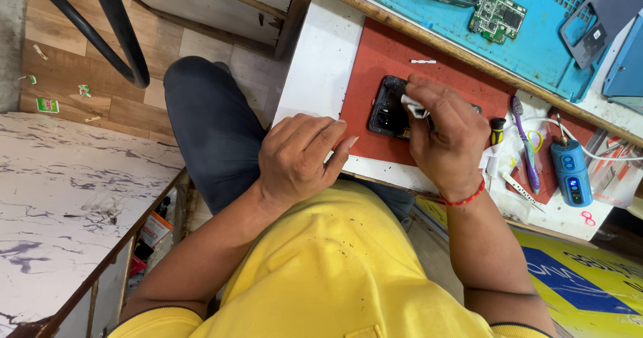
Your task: The person uses a blue electric screwdriver to remove screws from a gray phone back cover. They then place the cover aside and use a small white tool to manipulate components on the disassembled phone body lying on the table.
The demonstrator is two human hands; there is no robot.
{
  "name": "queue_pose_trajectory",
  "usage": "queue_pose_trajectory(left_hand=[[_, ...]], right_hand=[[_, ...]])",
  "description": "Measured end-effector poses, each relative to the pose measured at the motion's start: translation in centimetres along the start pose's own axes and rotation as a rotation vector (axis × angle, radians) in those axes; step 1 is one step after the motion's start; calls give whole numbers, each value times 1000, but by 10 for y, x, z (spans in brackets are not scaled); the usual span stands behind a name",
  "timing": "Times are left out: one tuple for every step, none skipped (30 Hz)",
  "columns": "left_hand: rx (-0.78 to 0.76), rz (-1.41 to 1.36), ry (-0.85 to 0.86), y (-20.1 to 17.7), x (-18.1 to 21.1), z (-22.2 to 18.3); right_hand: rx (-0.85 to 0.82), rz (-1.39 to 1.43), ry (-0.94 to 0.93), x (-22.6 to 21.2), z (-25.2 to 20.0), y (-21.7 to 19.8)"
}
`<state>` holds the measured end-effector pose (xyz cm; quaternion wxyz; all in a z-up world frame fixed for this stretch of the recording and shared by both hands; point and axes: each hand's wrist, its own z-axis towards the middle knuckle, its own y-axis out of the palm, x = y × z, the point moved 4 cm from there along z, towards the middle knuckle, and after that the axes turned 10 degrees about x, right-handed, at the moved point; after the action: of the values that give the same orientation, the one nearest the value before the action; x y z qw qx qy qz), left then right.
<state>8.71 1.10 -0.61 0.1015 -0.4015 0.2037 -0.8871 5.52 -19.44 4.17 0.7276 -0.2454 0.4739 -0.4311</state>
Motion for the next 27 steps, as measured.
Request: queue_pose_trajectory(left_hand=[[1, 2, 0, 0, 0, 0], [2, 3, -1, 0, 0, 1], [1, 7, 3, 0, 0, 1], [0, 10, 7, 0, -1, 1], [-4, 13, 10, 0, -1, 0], [-3, 10, 9, 0, -1, -1], [-2, 8, 11, 1, -1, -1], [-1, 5, 12, 1, 0, -1], [-1, 8, 14, 1, 0, 0], [-1, 12, 15, 1, 0, 0], [0, 16, 14, 0, 0, 0], [2, 12, 9, 0, 0, 0], [3, 6, 3, 0, 0, 0], [5, 1, -3, 0, 0, 0], [5, 5, 0, 0, 0, 0], [5, 9, 4, 0, 0, 0], [7, 13, 8, 1, 0, 0], [5, 12, 8, 1, 0, -1], [6, 15, 8, 1, 0, 0], [7, 18, 9, 0, 0, 0], [6, 17, 7, 0, 0, 1], [6, 16, 5, 0, 0, 1], [4, 13, 2, 0, 0, 1], [5, 12, 2, 0, 1, 1], [5, 12, 2, 0, 0, 0], [5, 12, 2, 0, 0, 0], [6, 13, 3, 0, 0, 0]], right_hand=[[-13, 3, -5, -2, 0, -1], [-13, 6, 2, -3, 0, -1], [-14, 9, 9, -3, 0, -2], [-15, 11, 16, -3, 0, -2], [-9, 1, 12, -2, 0, -2], [-4, -9, 9, 0, 0, -1], [3, -20, 5, 2, 0, -1], [9, -13, 10, 3, 0, -1], [17, -5, 13, 5, 1, 0], [24, 2, 15, 6, 1, 1], [30, 3, 16, 7, 1, 1], [36, 4, 18, 7, 1, 1], [42, 4, 22, 7, 0, 1], [42, 6, 16, 7, 0, 1], [42, 7, 13, 7, -1, 1], [42, 9, 9, 8, -2, 1], [41, 2, 13, 8, -2, 1], [39, -5, 16, 8, -2, 1], [39, -10, 15, 8, -2, 1], [30, -8, 7, 7, -1, 2], [21, -5, 0, 5, -2, 1], [12, -2, -8, 3, -2, 1], [6, 2, -4, 2, -3, 0], [1, 7, 0, 1, -4, -1], [-5, 12, 5, 0, -5, -1], [-7, 11, 6, -1, -6, -1], [-9, 10, 7, -2, -6, -2]])
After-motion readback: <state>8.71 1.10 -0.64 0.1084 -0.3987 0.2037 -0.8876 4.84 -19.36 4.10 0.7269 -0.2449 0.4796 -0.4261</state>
